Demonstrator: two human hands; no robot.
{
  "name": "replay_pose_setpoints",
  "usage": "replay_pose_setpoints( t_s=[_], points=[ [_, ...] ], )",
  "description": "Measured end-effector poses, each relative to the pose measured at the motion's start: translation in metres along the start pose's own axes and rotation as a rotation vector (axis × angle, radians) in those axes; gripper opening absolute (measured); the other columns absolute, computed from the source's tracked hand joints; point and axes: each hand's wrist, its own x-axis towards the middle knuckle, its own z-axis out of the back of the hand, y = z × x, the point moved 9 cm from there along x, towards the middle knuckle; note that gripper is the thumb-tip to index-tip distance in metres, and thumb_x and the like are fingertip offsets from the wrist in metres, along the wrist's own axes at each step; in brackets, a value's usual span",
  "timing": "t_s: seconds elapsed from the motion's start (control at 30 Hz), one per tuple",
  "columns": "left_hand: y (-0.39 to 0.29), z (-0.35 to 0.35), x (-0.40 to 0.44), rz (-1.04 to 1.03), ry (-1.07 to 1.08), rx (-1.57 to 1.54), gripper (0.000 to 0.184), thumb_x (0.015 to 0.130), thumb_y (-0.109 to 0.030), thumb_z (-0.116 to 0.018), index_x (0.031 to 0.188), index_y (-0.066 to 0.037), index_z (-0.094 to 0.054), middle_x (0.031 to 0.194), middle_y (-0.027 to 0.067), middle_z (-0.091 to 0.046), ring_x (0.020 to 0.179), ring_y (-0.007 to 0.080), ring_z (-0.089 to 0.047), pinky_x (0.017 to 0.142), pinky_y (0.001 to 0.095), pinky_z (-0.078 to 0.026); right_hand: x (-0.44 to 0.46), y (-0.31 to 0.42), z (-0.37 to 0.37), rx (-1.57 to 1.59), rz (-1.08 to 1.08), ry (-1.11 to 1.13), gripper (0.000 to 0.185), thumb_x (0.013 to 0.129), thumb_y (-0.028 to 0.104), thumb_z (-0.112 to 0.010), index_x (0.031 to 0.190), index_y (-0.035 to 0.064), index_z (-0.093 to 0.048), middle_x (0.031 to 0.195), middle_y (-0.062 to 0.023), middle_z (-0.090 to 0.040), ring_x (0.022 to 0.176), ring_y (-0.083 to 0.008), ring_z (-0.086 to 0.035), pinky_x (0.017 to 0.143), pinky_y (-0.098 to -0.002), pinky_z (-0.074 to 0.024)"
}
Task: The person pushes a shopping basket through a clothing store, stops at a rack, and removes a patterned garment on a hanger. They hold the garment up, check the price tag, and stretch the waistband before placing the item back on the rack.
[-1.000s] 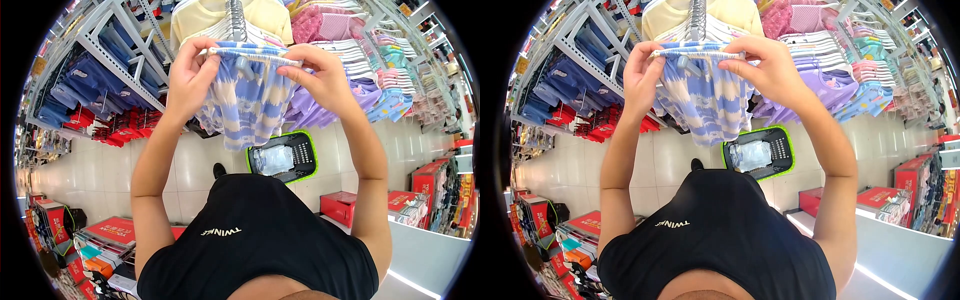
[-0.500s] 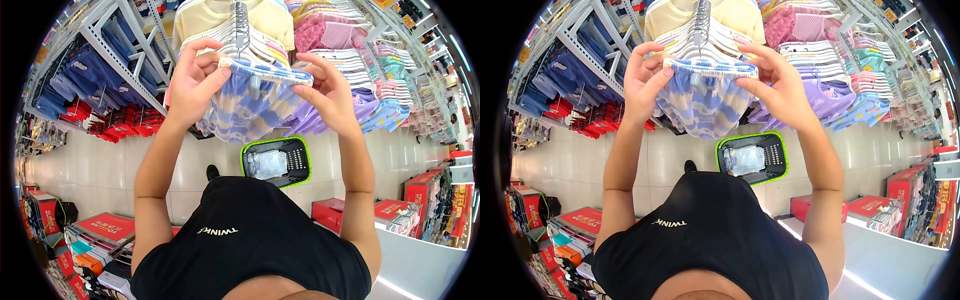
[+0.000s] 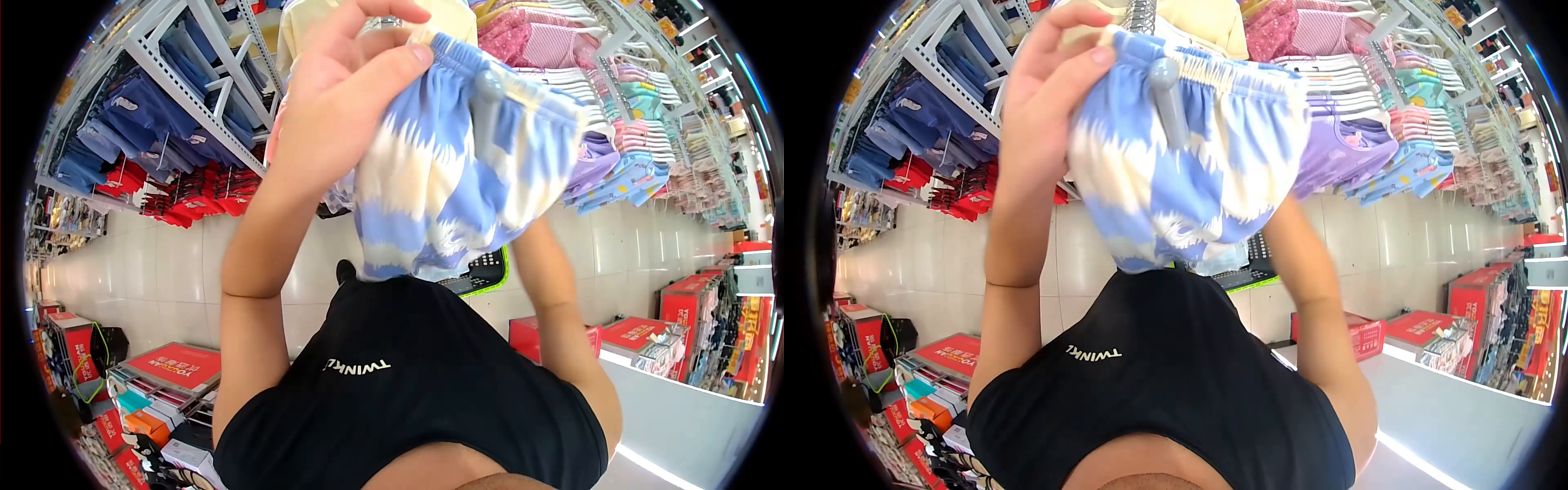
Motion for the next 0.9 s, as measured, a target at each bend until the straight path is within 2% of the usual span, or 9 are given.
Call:
replay_pose_setpoints(
  t_s=[0.07,0.13,0.23,0.33,0.47,0.53,0.63,0.73,0.9],
  points=[
    [0.032,0.023,0.010,0.019,-0.043,-0.039,0.027,0.095,-0.005,-0.062,0.121,-0.003,-0.055,0.104,0.0112,-0.068,0.091,0.0111,-0.064,0.078,0.0231,-0.051,-0.034,-0.002,-0.067,0.500,-0.168,0.053,0.042,0.093,0.019,-0.063,0.132,0.0029,-0.058,0.110,-0.0160,-0.070,0.089,-0.0250,-0.070,0.080,-0.0323,-0.0565],
    [0.077,0.056,0.008,0.214,-0.115,0.054,0.027,0.096,-0.006,-0.060,0.122,-0.005,-0.055,0.105,0.0099,-0.069,0.088,0.0116,-0.066,0.075,0.0237,-0.053,-0.055,0.006,-0.104,0.693,-0.240,0.134,0.042,0.093,0.018,-0.063,0.132,0.0029,-0.058,0.111,-0.0158,-0.070,0.090,-0.0250,-0.069,0.081,-0.0324,-0.0561],
    [0.124,0.096,-0.004,0.424,-0.204,0.152,0.028,0.095,-0.012,-0.064,0.121,-0.006,-0.056,0.100,0.0077,-0.069,0.084,0.0101,-0.066,0.072,0.0236,-0.053,-0.073,0.011,-0.123,0.803,-0.262,0.226,0.041,0.094,0.018,-0.062,0.132,0.0029,-0.058,0.112,-0.0154,-0.069,0.092,-0.0250,-0.069,0.082,-0.0325,-0.0556],
    [0.159,0.116,-0.016,0.471,-0.230,0.178,0.028,0.095,-0.015,-0.065,0.120,-0.006,-0.057,0.096,0.0052,-0.069,0.080,0.0092,-0.065,0.068,0.0232,-0.052,-0.087,0.014,-0.126,0.838,-0.263,0.307,0.041,0.094,0.017,-0.062,0.132,0.0029,-0.058,0.113,-0.0151,-0.069,0.094,-0.0251,-0.069,0.084,-0.0326,-0.0550],
    [0.201,0.122,-0.047,0.642,-0.079,0.273,0.030,0.096,-0.019,-0.065,0.123,-0.008,-0.057,0.103,0.0056,-0.069,0.088,0.0100,-0.065,0.071,0.0243,-0.052,-0.108,0.023,-0.128,0.855,-0.250,0.443,0.040,0.094,0.016,-0.061,0.132,0.0030,-0.058,0.114,-0.0146,-0.068,0.096,-0.0251,-0.068,0.085,-0.0328,-0.0543],
    [0.231,0.140,-0.064,0.633,-0.109,0.178,0.030,0.096,-0.021,-0.064,0.121,-0.006,-0.059,0.107,0.0081,-0.070,0.096,0.0140,-0.066,0.077,0.0279,-0.053,-0.120,0.028,-0.128,0.853,-0.237,0.534,0.040,0.094,0.016,-0.060,0.132,0.0030,-0.058,0.115,-0.0144,-0.068,0.097,-0.0251,-0.068,0.086,-0.0328,-0.0540],
    [0.206,0.167,-0.060,0.230,-0.063,1.032,0.031,0.091,-0.023,-0.065,0.113,-0.001,-0.062,0.105,0.0170,-0.069,0.096,0.0364,-0.067,0.083,0.0434,-0.052,-0.133,0.035,-0.127,0.848,-0.212,0.663,0.039,0.095,0.015,-0.060,0.132,0.0030,-0.058,0.116,-0.0141,-0.068,0.098,-0.0251,-0.067,0.087,-0.0329,-0.0534],
    [0.201,0.173,-0.062,0.000,0.006,1.333,0.032,0.087,-0.020,-0.066,0.114,-0.003,-0.064,0.107,0.0167,-0.068,0.100,0.0365,-0.064,0.087,0.0468,-0.048,-0.138,0.040,-0.127,0.828,-0.194,0.741,0.039,0.095,0.014,-0.059,0.132,0.0030,-0.058,0.117,-0.0137,-0.068,0.100,-0.0251,-0.067,0.089,-0.0330,-0.0529],
    [0.216,0.173,-0.071,-0.094,0.100,1.546,0.032,0.085,-0.017,-0.067,0.114,-0.005,-0.064,0.110,0.0146,-0.067,0.106,0.0337,-0.061,0.091,0.0469,-0.045,-0.126,0.030,-0.113,0.650,-0.174,0.674,0.039,0.095,0.013,-0.058,0.133,0.0030,-0.058,0.119,-0.0132,-0.067,0.103,-0.0251,-0.066,0.091,-0.0332,-0.0520]
  ],
)
